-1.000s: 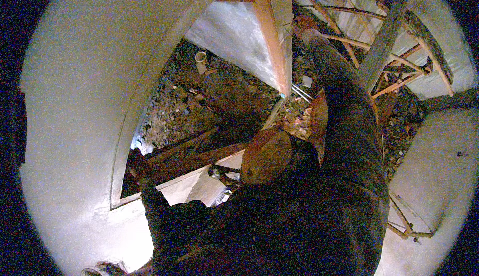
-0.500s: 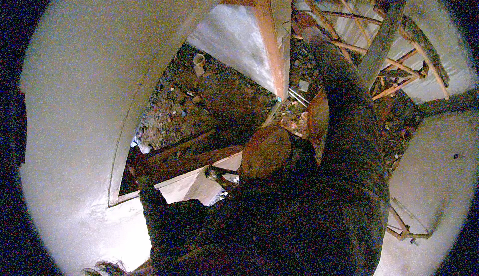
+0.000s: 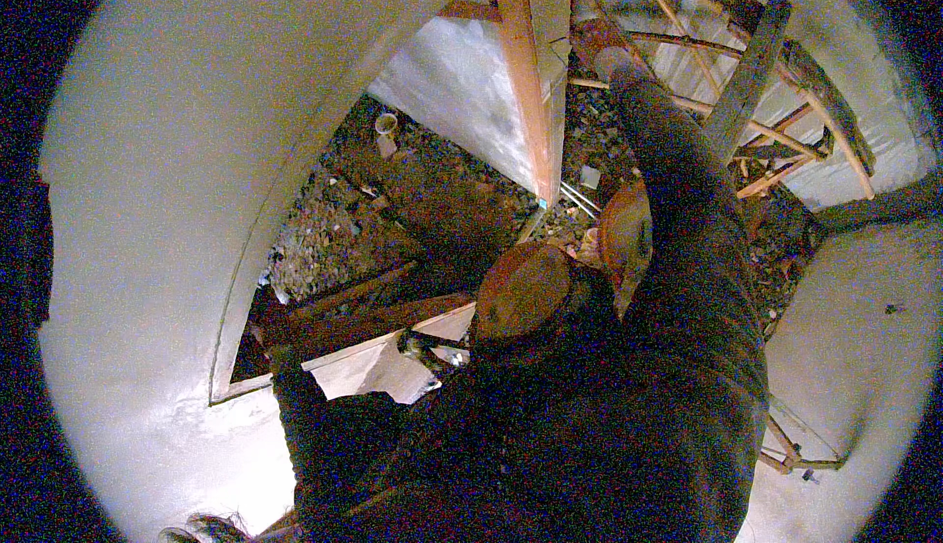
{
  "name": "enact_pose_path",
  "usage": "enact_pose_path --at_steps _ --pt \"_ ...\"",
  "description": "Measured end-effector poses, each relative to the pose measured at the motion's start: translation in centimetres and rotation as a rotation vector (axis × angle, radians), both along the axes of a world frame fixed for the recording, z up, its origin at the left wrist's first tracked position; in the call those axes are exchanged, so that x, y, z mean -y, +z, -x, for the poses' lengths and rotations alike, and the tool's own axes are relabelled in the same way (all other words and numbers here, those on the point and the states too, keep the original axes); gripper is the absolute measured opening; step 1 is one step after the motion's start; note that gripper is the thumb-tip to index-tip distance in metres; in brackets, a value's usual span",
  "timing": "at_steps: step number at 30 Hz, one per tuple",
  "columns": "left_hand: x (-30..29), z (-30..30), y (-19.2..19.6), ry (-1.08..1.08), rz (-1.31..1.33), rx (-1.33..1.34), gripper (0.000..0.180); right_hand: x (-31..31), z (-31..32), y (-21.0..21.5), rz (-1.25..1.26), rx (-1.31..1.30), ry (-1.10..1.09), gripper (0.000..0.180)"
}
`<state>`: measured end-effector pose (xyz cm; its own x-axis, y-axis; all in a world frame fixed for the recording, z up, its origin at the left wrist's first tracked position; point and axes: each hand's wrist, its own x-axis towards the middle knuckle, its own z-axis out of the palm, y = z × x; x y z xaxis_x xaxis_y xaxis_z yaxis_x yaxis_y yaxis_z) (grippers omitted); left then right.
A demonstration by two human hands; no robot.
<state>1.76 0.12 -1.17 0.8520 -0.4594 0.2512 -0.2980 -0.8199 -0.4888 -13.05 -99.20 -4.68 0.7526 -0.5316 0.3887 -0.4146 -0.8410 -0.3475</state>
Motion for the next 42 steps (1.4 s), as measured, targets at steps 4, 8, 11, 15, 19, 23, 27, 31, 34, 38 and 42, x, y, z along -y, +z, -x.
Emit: enact_pose_path --at_steps 4,8,11,15,19,23,27,31,34,38,42 --pt "-6.8 2.1 2.1 0.118 -0.053 -0.002 0.064 -9.6 -5.0 2.2 -0.020 -0.066 0.140 0.029" --pt "-7.1 0.0 0.7 0.102 0.019 -0.018 0.065 -7.1 -3.1 5.6 0.058 -0.105 -0.004 0.033" --pt "0.7 0.5 -0.1 -0.014 -0.134 0.097 0.064 -1.6 1.5 6.3 0.207 -0.103 0.052 0.036" --pt "-0.6 0.5 0.7 0.129 -0.413 0.156 0.062 -5.7 0.4 7.1 0.404 0.155 0.011 0.035" --pt "-5.4 -0.4 -0.4 0.004 0.219 -0.102 0.058 -9.9 -0.9 11.8 -0.283 0.042 0.067 0.036" --pt "-3.2 -1.5 -2.1 -0.029 0.161 -0.077 0.057 -7.6 1.5 12.9 -0.184 0.201 0.106 0.037" --pt "-3.8 -1.2 -1.6 -0.014 0.081 -0.032 0.056 -8.5 1.5 13.8 -0.214 0.236 0.160 0.036" --pt "-3.6 -0.9 -0.5 -0.010 -0.058 0.045 0.055 -8.9 0.9 14.9 -0.173 0.244 0.162 0.035" --pt "-0.2 1.2 1.4 0.034 -0.302 0.159 0.055 -8.7 1.2 14.7 -0.112 0.214 0.128 0.035" --pt "1.7 3.0 4.4 0.075 -0.202 0.109 0.056 -8.0 0.1 15.1 0.098 0.164 0.049 0.035" --pt "1.8 1.2 3.0 -0.015 -0.116 0.150 0.055 -3.7 1.0 16.9 0.795 -0.018 0.126 0.038"
